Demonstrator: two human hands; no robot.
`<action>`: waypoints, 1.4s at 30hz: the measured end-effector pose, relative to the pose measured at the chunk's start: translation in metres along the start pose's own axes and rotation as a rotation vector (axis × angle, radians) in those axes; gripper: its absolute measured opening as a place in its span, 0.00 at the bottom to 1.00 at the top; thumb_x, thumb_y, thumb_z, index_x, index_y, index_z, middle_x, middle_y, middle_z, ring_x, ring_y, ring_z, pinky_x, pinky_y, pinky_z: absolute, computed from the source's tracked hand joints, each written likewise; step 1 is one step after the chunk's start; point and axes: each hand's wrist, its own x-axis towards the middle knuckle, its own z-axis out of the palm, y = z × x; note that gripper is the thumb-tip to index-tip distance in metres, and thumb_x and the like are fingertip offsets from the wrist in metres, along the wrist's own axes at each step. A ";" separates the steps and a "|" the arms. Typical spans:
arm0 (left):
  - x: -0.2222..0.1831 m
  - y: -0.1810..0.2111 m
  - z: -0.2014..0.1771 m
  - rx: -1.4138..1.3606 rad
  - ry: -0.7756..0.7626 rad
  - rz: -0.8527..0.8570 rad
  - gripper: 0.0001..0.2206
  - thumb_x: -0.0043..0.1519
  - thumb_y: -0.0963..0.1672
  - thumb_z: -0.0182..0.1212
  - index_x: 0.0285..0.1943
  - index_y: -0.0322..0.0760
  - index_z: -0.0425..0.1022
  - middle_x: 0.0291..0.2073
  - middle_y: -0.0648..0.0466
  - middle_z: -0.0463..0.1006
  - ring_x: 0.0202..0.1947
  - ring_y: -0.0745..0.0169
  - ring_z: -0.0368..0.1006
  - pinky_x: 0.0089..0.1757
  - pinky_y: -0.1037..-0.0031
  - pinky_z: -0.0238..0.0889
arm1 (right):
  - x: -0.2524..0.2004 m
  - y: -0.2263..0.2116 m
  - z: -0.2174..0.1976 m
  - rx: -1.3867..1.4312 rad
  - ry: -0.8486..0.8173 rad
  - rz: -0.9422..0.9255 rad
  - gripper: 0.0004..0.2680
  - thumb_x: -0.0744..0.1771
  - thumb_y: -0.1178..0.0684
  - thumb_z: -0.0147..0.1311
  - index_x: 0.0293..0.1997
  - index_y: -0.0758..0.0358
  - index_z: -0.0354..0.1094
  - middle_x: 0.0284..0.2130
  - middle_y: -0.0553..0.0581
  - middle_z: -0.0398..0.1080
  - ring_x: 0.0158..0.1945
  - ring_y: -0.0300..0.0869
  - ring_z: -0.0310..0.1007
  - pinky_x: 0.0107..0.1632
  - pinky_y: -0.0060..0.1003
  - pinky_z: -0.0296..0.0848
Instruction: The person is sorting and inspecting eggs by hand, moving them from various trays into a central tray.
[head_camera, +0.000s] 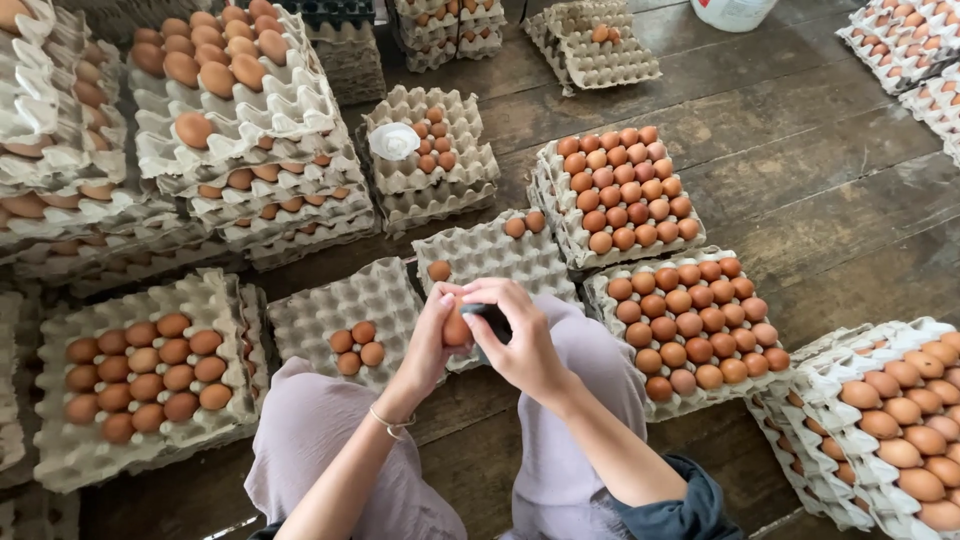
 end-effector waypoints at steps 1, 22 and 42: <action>0.001 -0.007 -0.003 0.001 -0.001 -0.001 0.14 0.69 0.51 0.44 0.51 0.40 0.67 0.22 0.52 0.66 0.19 0.65 0.67 0.20 0.84 0.58 | -0.001 0.000 0.000 0.000 0.001 0.001 0.04 0.66 0.60 0.58 0.44 0.60 0.74 0.43 0.55 0.77 0.49 0.48 0.77 0.55 0.42 0.73; -0.009 0.022 0.014 -0.119 0.120 -0.145 0.14 0.67 0.50 0.51 0.40 0.35 0.73 0.20 0.53 0.64 0.15 0.67 0.62 0.16 0.84 0.57 | -0.002 0.000 0.009 -0.069 -0.017 -0.106 0.04 0.66 0.60 0.59 0.41 0.63 0.68 0.47 0.60 0.75 0.51 0.52 0.76 0.56 0.44 0.72; -0.011 0.008 -0.005 -0.281 0.080 0.056 0.14 0.68 0.47 0.58 0.48 0.40 0.57 0.33 0.56 0.59 0.27 0.72 0.57 0.29 0.82 0.56 | -0.006 0.004 0.019 -0.080 -0.053 0.202 0.04 0.67 0.54 0.56 0.44 0.58 0.69 0.42 0.59 0.80 0.46 0.52 0.81 0.49 0.45 0.77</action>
